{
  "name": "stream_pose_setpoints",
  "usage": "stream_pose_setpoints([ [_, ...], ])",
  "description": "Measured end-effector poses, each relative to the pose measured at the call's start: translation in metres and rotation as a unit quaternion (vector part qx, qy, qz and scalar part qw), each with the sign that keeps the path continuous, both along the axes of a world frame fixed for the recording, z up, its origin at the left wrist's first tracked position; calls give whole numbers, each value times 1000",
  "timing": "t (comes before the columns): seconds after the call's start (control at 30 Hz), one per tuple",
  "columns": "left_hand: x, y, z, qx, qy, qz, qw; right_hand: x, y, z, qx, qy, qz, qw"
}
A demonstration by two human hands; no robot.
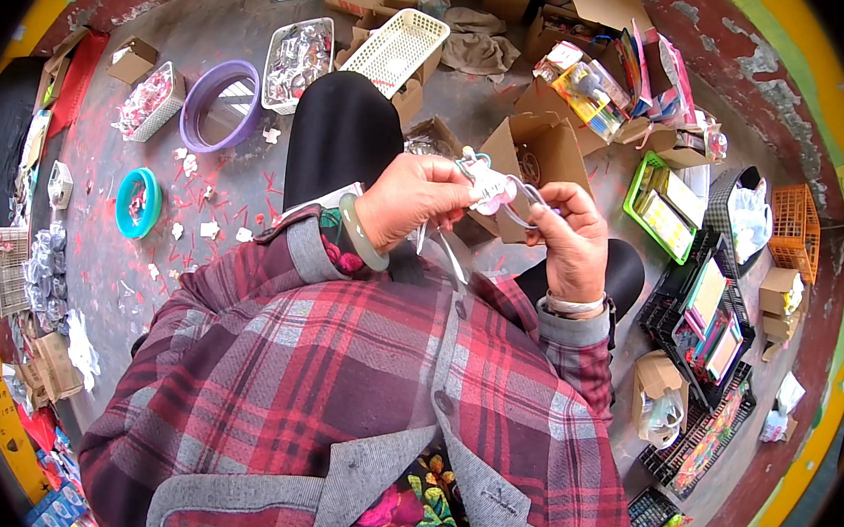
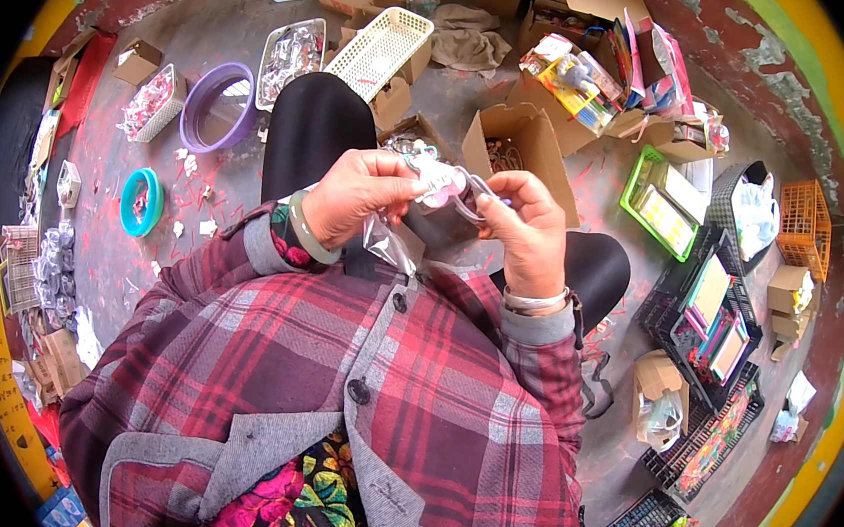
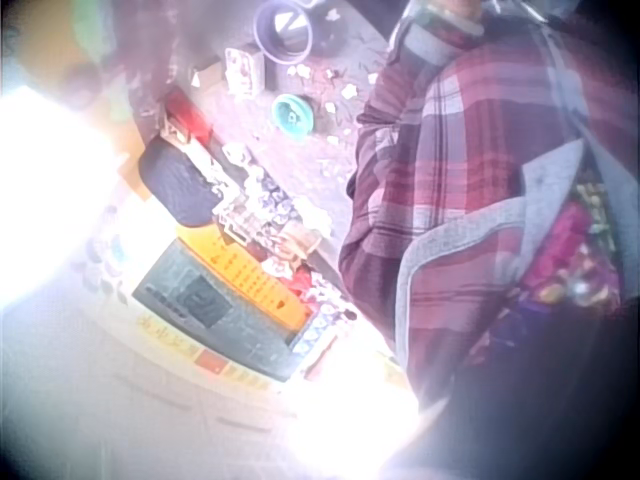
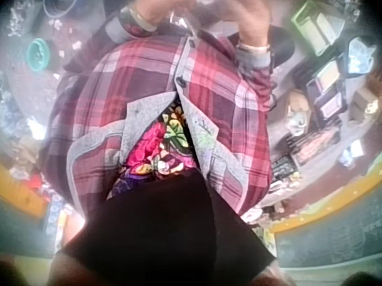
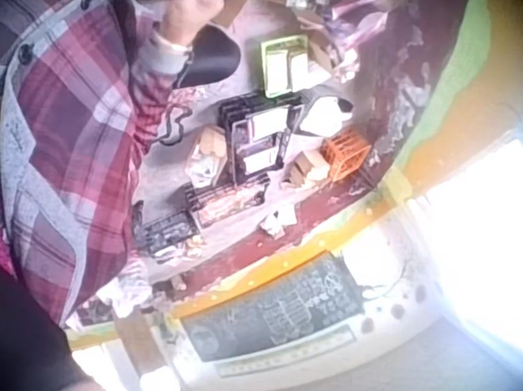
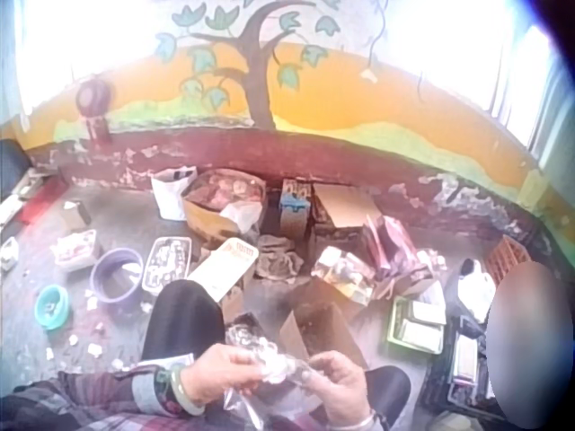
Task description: The person sits on the floor and packs small craft items into clear plastic bags. They pick up items like heart-shaped cutouts and ribbons, place them into bags, and seal them. The person also handles small plastic containers and places items into them.
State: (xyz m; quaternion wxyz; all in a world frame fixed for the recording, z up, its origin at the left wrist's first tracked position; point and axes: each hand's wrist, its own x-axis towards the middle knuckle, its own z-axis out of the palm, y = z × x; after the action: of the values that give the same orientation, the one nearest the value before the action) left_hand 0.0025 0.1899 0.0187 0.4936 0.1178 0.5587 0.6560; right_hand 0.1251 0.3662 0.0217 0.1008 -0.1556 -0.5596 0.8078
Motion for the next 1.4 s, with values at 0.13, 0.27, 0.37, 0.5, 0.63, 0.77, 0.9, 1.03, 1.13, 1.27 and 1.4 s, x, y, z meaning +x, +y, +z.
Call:
stream_pose_setpoints([
  [0.13,-2,-2,-2,-3,11,-7,1000,1,7,0,-83,19,-31,996],
  [0.27,-1,-5,8,46,-61,-87,993,1,16,-12,-54,12,-60,997],
  [0.37,-3,-6,10,42,-127,-81,988,2,19,-17,-92,32,-73,993],
  [0.5,-9,-9,0,95,-159,-53,981,2,17,-8,-138,20,-94,986],
  [0.63,-12,-9,-1,178,-197,-92,960,4,21,-18,-178,41,-25,983],
  [0.77,-11,-8,-1,171,-214,-88,958,0,3,-7,-79,18,8,997],
  [0.9,-11,-7,-7,164,-244,-122,948,-7,-14,10,149,23,35,988],
  [1.03,-9,-6,-1,168,-262,-128,942,-13,-20,12,98,49,73,991],
  [1.13,-14,-7,-5,147,-270,-126,943,-12,-15,12,48,-35,40,997],
  [1.27,-13,-7,1,74,-149,-72,983,-9,-7,1,-133,-79,37,987],
  [1.4,-9,-1,2,49,-101,-46,993,-9,-7,-4,-144,-79,46,985],
])
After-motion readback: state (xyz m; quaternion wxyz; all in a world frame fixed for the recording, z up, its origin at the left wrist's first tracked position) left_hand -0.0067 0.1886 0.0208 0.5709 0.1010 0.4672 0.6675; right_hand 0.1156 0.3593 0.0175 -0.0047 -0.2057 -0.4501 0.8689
